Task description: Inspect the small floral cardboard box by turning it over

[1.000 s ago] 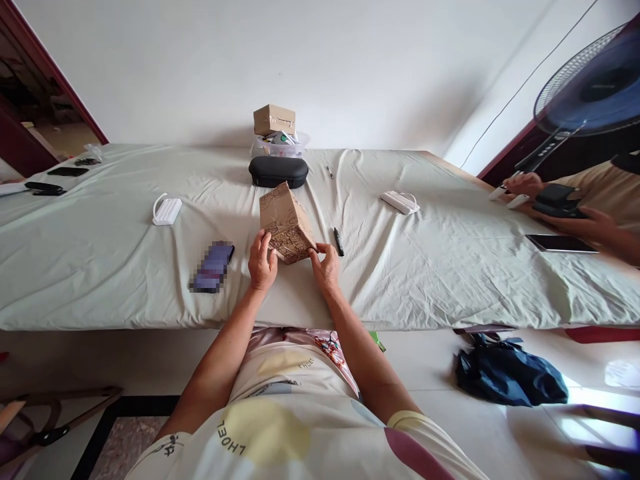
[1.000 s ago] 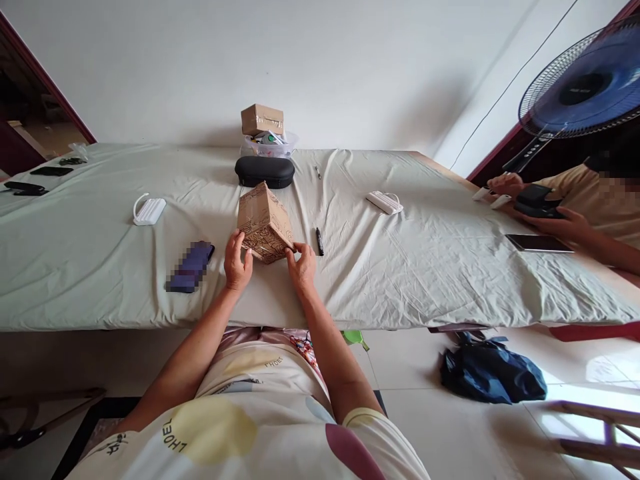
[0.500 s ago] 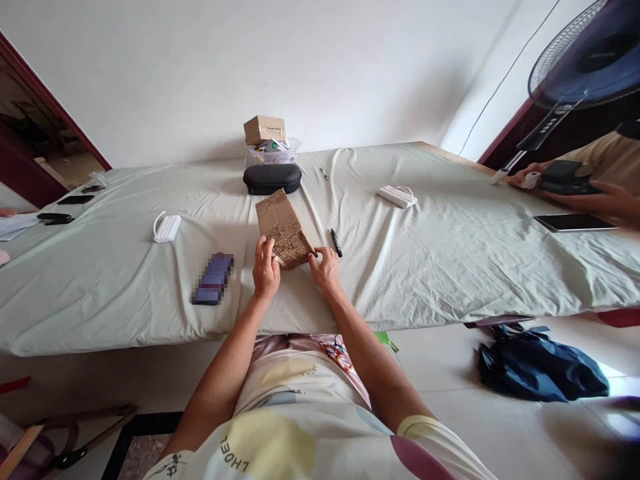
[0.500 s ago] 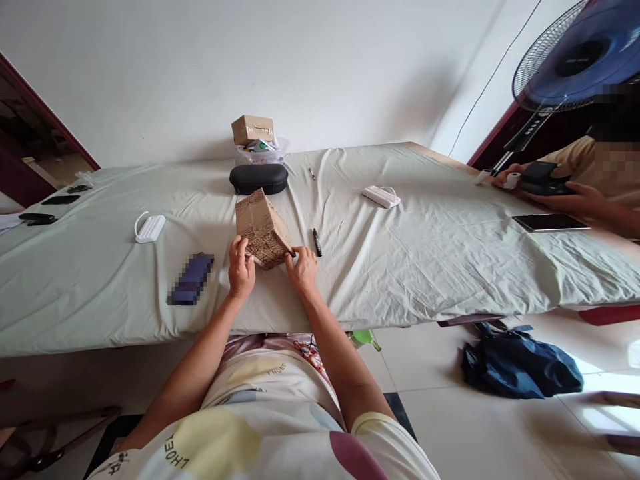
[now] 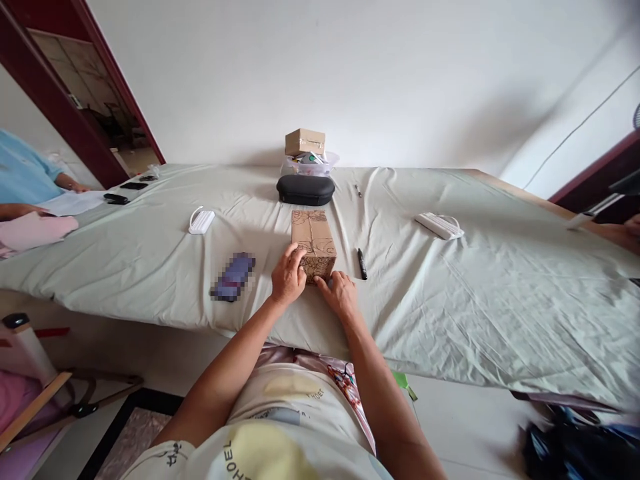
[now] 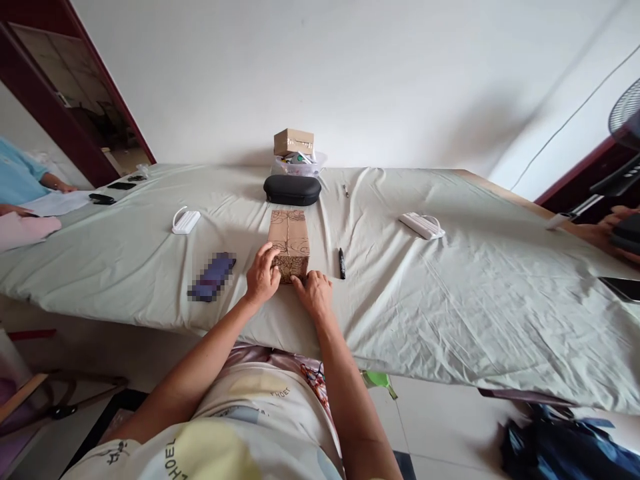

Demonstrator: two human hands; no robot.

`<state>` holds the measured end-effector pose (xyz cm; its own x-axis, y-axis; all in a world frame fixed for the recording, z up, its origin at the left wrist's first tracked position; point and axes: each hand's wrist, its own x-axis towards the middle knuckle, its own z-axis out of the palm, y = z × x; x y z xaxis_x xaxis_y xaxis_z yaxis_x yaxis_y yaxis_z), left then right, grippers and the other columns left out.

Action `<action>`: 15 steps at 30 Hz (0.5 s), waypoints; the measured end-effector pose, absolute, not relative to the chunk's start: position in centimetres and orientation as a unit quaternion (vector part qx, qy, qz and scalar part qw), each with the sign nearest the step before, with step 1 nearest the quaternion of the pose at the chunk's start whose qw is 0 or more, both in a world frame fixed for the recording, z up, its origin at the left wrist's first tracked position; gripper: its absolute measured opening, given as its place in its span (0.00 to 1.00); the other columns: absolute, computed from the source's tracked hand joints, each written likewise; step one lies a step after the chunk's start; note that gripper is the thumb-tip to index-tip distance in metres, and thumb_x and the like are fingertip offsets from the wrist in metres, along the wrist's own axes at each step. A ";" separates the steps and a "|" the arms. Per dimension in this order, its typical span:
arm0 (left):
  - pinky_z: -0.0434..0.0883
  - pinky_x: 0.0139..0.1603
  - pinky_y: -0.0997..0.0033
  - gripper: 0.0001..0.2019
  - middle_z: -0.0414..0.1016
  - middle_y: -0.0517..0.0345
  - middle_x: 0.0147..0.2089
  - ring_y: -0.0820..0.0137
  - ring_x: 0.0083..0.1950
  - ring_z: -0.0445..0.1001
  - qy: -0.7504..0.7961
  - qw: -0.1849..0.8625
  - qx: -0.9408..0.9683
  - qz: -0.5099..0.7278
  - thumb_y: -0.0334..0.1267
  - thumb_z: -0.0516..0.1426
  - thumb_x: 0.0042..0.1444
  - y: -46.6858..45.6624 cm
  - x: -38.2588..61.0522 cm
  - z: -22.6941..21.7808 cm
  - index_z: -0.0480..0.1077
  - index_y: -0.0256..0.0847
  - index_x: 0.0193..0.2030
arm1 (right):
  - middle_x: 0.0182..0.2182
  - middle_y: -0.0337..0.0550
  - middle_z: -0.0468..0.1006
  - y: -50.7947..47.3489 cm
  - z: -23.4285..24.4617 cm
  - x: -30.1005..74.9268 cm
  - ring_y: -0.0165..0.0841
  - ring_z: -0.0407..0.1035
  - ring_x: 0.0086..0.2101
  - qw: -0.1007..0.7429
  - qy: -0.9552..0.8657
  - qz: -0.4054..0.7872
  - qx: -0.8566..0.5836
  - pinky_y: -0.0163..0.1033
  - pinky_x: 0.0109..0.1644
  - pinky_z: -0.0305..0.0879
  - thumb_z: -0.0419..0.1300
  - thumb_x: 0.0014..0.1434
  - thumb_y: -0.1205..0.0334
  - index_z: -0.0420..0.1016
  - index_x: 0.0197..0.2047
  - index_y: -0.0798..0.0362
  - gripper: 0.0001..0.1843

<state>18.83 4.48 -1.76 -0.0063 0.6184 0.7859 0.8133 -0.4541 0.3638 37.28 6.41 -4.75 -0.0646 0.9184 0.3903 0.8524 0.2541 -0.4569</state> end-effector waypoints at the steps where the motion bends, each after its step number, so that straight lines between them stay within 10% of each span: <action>1: 0.74 0.72 0.52 0.24 0.70 0.41 0.72 0.55 0.73 0.72 -0.510 0.109 -0.697 -0.492 0.29 0.53 0.64 4.6 18.8 -1.9 0.68 0.43 0.66 | 0.39 0.52 0.81 6.6 -4.9 37.4 0.45 0.75 0.42 0.325 -0.728 0.057 -0.601 0.46 0.47 0.65 0.60 0.68 0.34 0.71 0.35 0.49 0.26; 10: 0.76 0.67 0.56 0.24 0.71 0.42 0.72 0.56 0.70 0.75 -0.495 0.123 -0.707 -0.490 0.32 0.53 0.63 5.6 18.5 -2.7 0.68 0.43 0.65 | 0.61 0.59 0.75 6.5 -4.3 37.4 0.44 0.77 0.51 0.568 -0.660 0.119 -0.477 0.54 0.56 0.75 0.58 0.67 0.31 0.63 0.72 0.49 0.41; 15: 0.78 0.65 0.58 0.24 0.72 0.43 0.72 0.58 0.67 0.78 -0.492 0.135 -0.708 -0.489 0.33 0.52 0.63 5.8 18.5 -2.8 0.67 0.43 0.66 | 0.66 0.57 0.68 5.9 -1.2 36.6 0.49 0.67 0.65 0.578 -0.688 0.003 -0.440 0.63 0.67 0.69 0.60 0.70 0.40 0.70 0.68 0.47 0.31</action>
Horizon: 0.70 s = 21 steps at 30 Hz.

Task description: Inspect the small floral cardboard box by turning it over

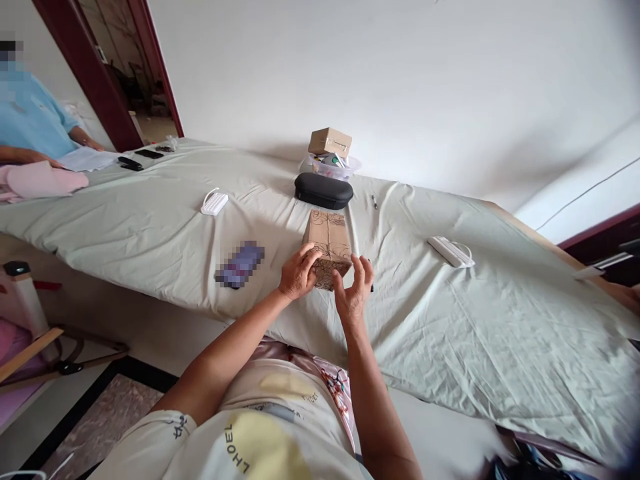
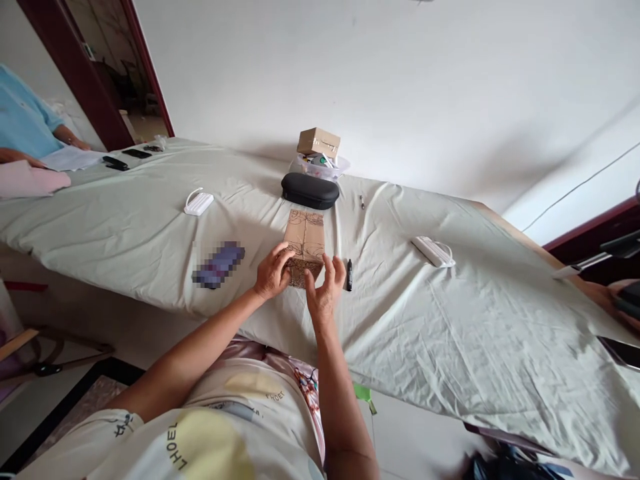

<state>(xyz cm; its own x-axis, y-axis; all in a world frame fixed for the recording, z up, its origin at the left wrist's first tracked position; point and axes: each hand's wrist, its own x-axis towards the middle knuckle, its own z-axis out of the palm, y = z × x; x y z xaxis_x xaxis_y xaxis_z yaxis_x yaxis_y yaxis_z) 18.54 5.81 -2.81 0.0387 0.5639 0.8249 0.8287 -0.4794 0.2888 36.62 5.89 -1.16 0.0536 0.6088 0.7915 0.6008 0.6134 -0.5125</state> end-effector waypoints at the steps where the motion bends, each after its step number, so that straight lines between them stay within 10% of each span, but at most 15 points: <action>1: 0.78 0.65 0.58 0.24 0.72 0.43 0.72 0.58 0.67 0.78 -0.490 0.138 -0.708 -0.490 0.33 0.53 0.63 5.9 18.6 -2.9 0.67 0.43 0.66 | 0.66 0.56 0.67 5.9 -0.5 36.3 0.50 0.65 0.66 0.577 -0.695 -0.015 -0.428 0.64 0.68 0.67 0.61 0.71 0.42 0.73 0.65 0.47 0.27; 7: 0.77 0.66 0.59 0.24 0.72 0.43 0.72 0.58 0.67 0.77 -0.465 0.152 -0.704 -0.515 0.33 0.53 0.65 6.2 18.6 -3.4 0.67 0.43 0.67 | 0.51 0.47 0.76 7.6 0.3 34.2 0.45 0.73 0.54 0.582 -0.720 -0.057 -0.373 0.58 0.63 0.66 0.61 0.72 0.54 0.79 0.47 0.45 0.07; 21: 0.75 0.68 0.55 0.23 0.69 0.44 0.75 0.57 0.67 0.77 -0.499 0.092 -0.708 -0.491 0.35 0.50 0.71 5.8 18.9 -3.7 0.70 0.44 0.70 | 0.49 0.48 0.76 9.0 -1.7 33.3 0.43 0.69 0.56 0.621 -0.695 -0.157 -0.326 0.56 0.63 0.65 0.56 0.71 0.63 0.73 0.50 0.48 0.07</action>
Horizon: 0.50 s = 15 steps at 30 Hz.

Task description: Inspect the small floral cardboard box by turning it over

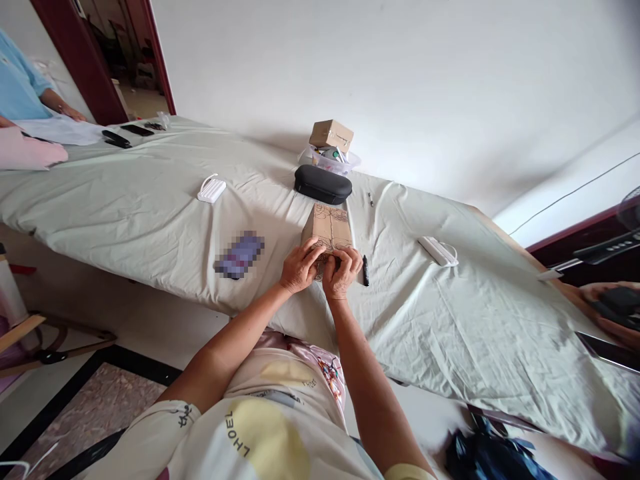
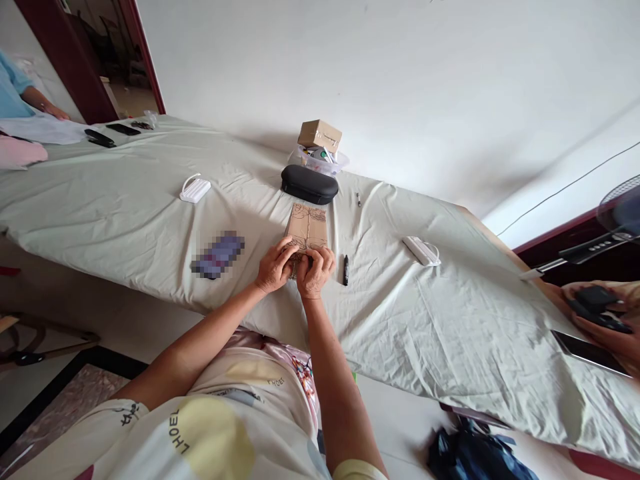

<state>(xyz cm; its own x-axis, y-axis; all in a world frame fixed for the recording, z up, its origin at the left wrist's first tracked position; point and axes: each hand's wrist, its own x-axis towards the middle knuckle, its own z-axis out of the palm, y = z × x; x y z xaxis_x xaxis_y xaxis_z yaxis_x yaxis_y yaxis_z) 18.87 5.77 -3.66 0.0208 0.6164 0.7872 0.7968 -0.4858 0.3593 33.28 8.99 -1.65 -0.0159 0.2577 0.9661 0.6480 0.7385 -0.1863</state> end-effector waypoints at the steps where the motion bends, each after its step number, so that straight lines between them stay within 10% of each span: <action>1: 0.75 0.67 0.56 0.23 0.69 0.43 0.75 0.57 0.67 0.77 -0.500 0.090 -0.709 -0.489 0.34 0.50 0.71 5.6 18.9 -3.5 0.70 0.44 0.70 | 0.48 0.49 0.76 9.0 -1.7 33.2 0.43 0.69 0.56 0.619 -0.693 -0.163 -0.332 0.57 0.63 0.65 0.55 0.72 0.62 0.72 0.50 0.48 0.07; 7: 0.73 0.69 0.56 0.32 0.63 0.44 0.80 0.57 0.74 0.71 -0.500 0.067 -0.751 -0.427 0.27 0.51 0.66 2.6 17.5 -1.8 0.62 0.45 0.77 | 0.46 0.47 0.76 8.8 -1.3 32.9 0.43 0.69 0.54 0.613 -0.692 -0.179 -0.336 0.57 0.62 0.65 0.53 0.72 0.63 0.70 0.49 0.47 0.06; 15: 0.68 0.71 0.40 0.39 0.63 0.27 0.77 0.40 0.76 0.66 -0.733 0.079 -0.599 -0.311 0.44 0.60 0.65 -3.5 8.6 -2.6 0.55 0.35 0.79 | 0.47 0.49 0.75 8.8 -1.5 32.7 0.45 0.69 0.55 0.605 -0.688 -0.136 -0.377 0.58 0.64 0.63 0.54 0.68 0.62 0.72 0.47 0.48 0.07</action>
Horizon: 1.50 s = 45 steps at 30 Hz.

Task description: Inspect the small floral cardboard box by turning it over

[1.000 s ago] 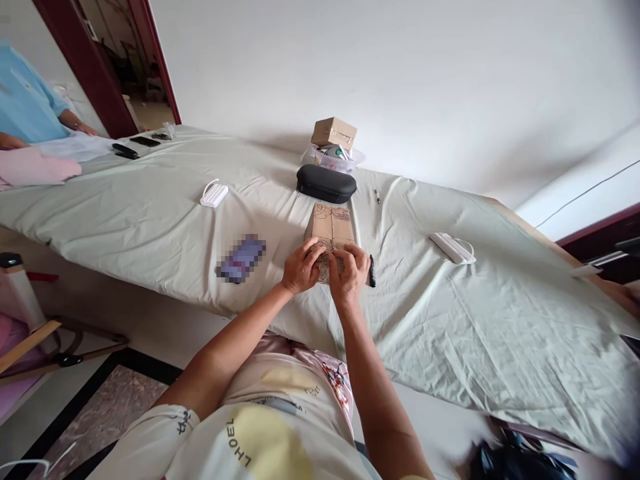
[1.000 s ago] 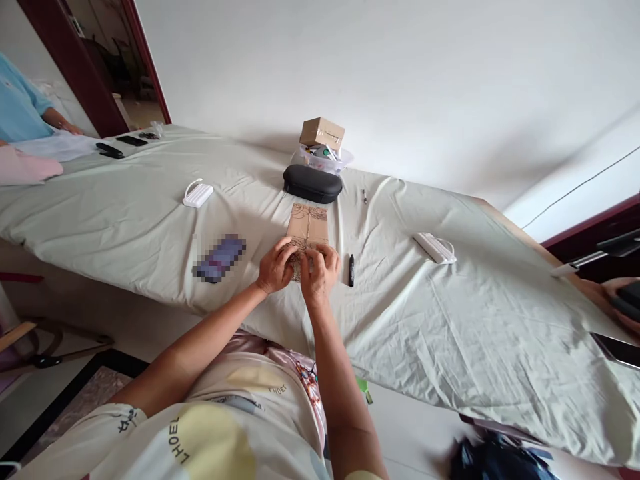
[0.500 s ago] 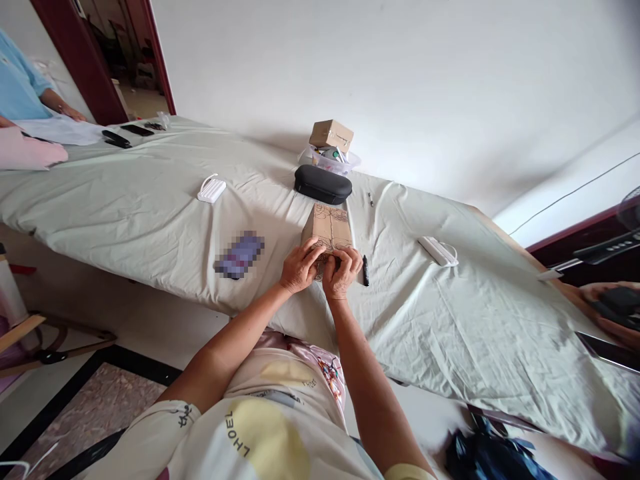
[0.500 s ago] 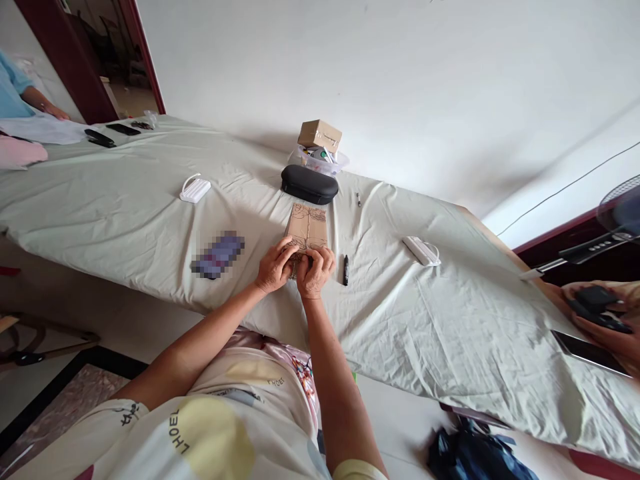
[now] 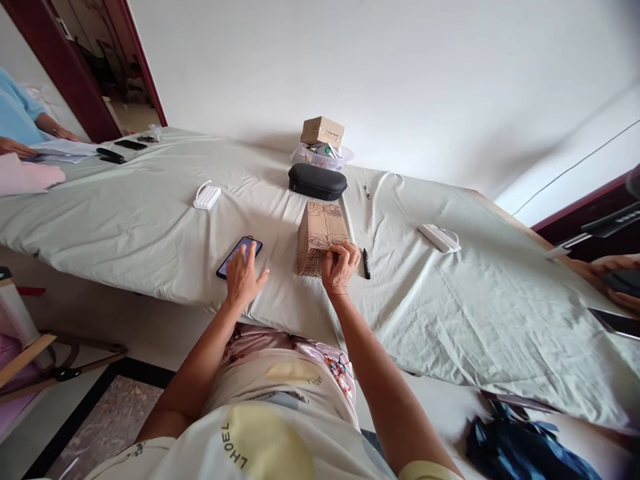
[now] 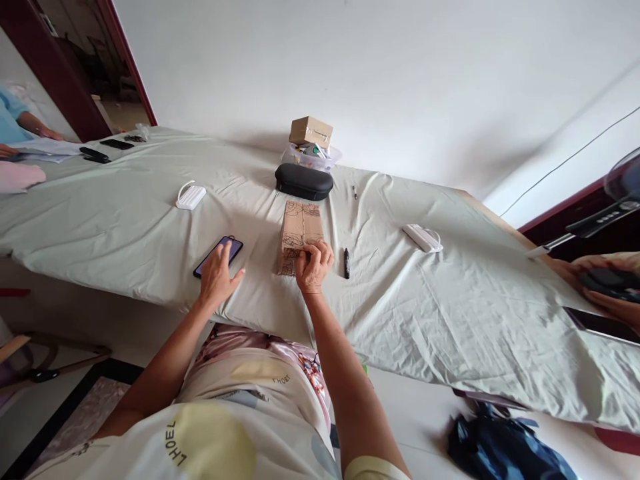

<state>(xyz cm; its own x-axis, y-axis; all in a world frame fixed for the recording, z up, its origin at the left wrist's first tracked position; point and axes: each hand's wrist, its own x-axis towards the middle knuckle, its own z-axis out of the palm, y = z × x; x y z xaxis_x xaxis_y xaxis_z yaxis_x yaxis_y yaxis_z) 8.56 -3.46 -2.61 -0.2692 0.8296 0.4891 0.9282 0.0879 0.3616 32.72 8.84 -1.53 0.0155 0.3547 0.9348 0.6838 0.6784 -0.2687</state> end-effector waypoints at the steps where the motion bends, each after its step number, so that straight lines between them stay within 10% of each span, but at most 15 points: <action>1: 0.68 0.71 0.39 0.41 0.64 0.25 0.76 0.38 0.76 0.66 -0.762 0.078 -0.576 -0.286 0.46 0.62 0.64 -4.0 7.6 -2.8 0.54 0.34 0.79 | 0.47 0.50 0.75 8.9 -1.6 32.7 0.45 0.69 0.55 0.601 -0.688 -0.131 -0.384 0.58 0.64 0.63 0.54 0.67 0.62 0.72 0.47 0.48 0.07; 24: 0.69 0.70 0.36 0.39 0.70 0.28 0.72 0.37 0.72 0.71 -0.854 -0.001 -0.475 -0.212 0.48 0.60 0.64 -3.2 0.4 -0.2 0.58 0.34 0.77 | 0.49 0.50 0.78 8.6 -1.6 32.7 0.43 0.69 0.59 0.589 -0.699 -0.135 -0.382 0.52 0.63 0.65 0.55 0.70 0.62 0.75 0.50 0.48 0.09; 34: 0.68 0.76 0.54 0.29 0.75 0.35 0.69 0.54 0.73 0.74 -0.856 -0.016 -0.385 -0.345 0.42 0.47 0.70 -6.7 -4.4 -2.8 0.61 0.33 0.74 | 0.49 0.50 0.78 8.6 -1.4 32.6 0.43 0.70 0.58 0.594 -0.698 -0.138 -0.377 0.52 0.64 0.64 0.55 0.70 0.62 0.74 0.49 0.48 0.09; 45: 0.66 0.76 0.37 0.27 0.73 0.33 0.69 0.43 0.74 0.70 -0.832 0.079 -0.350 -0.422 0.46 0.51 0.67 -8.1 -2.4 -1.1 0.67 0.35 0.68 | 0.49 0.50 0.78 8.3 -1.1 32.5 0.42 0.70 0.58 0.581 -0.700 -0.141 -0.389 0.50 0.62 0.64 0.55 0.69 0.63 0.74 0.49 0.49 0.09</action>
<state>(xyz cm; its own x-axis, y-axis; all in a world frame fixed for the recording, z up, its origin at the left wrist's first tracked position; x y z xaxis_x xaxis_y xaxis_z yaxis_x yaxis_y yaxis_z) -2.44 -8.11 -1.07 -0.7419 0.5162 0.4279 0.6501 0.3977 0.6474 32.53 8.32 -1.09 -0.0207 0.3809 0.9244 0.7096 0.6569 -0.2548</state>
